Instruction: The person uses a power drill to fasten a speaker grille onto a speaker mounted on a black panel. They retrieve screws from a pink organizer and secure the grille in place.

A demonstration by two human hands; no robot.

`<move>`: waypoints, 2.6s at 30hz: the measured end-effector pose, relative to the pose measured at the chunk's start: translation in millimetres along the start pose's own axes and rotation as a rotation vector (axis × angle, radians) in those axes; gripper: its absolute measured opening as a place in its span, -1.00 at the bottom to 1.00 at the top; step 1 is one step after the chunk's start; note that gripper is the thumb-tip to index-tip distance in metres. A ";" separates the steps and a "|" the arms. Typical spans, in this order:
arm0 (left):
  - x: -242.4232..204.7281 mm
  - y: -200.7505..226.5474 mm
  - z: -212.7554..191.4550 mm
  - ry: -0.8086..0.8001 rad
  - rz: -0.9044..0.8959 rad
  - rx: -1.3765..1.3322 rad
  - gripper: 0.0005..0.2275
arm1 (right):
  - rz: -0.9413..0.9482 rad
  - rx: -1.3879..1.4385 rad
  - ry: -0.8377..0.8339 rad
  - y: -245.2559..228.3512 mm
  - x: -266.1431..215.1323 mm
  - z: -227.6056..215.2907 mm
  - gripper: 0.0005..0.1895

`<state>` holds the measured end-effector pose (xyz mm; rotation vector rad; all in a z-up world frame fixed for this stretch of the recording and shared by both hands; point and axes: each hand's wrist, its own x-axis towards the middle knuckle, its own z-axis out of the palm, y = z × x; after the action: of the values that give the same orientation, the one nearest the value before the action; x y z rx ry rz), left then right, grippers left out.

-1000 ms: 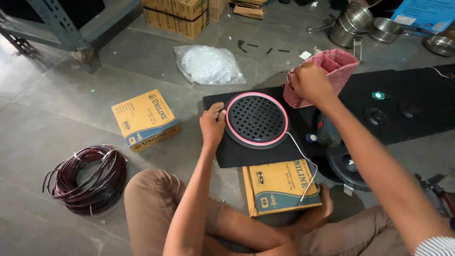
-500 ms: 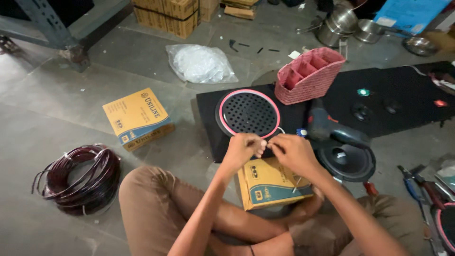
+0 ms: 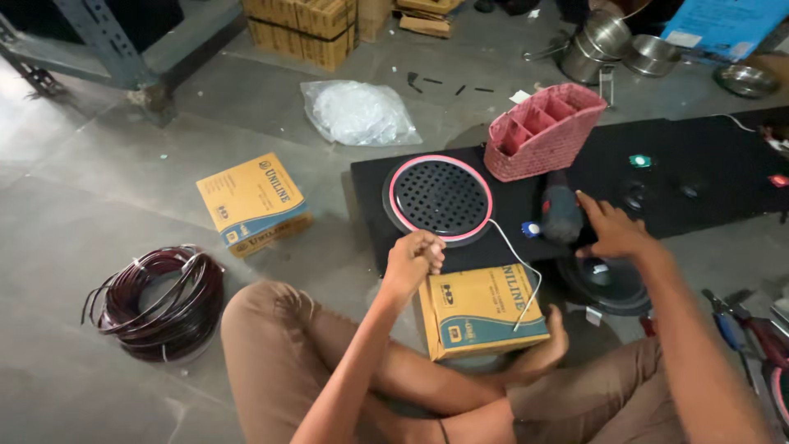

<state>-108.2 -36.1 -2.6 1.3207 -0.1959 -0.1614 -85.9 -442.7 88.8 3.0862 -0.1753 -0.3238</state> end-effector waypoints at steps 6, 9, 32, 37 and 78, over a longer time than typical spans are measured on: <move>8.9 -15.6 24.6 0.189 -0.126 -0.249 -0.85 | -0.227 0.225 0.273 33.5 4.9 35.9 0.20; 10.5 -18.5 26.5 0.167 -0.203 -0.332 -0.86 | -0.104 0.200 0.350 20.0 -38.2 39.3 0.06; -6.6 9.5 98.7 0.219 -0.305 -0.935 -0.77 | -0.008 1.647 0.231 -129.1 -202.9 93.6 -0.87; -12.0 11.7 99.9 0.224 -0.299 -1.003 -0.77 | 0.108 1.670 0.208 -128.1 -204.9 97.6 -0.85; -18.3 -44.9 88.5 0.422 -0.251 -0.871 -0.62 | 0.095 1.873 0.176 -172.5 -220.6 69.7 -0.60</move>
<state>-146.9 -126.2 -26.3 0.4804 0.3734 -0.1503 -296.2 -247.4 58.1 4.7513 -1.2307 0.4706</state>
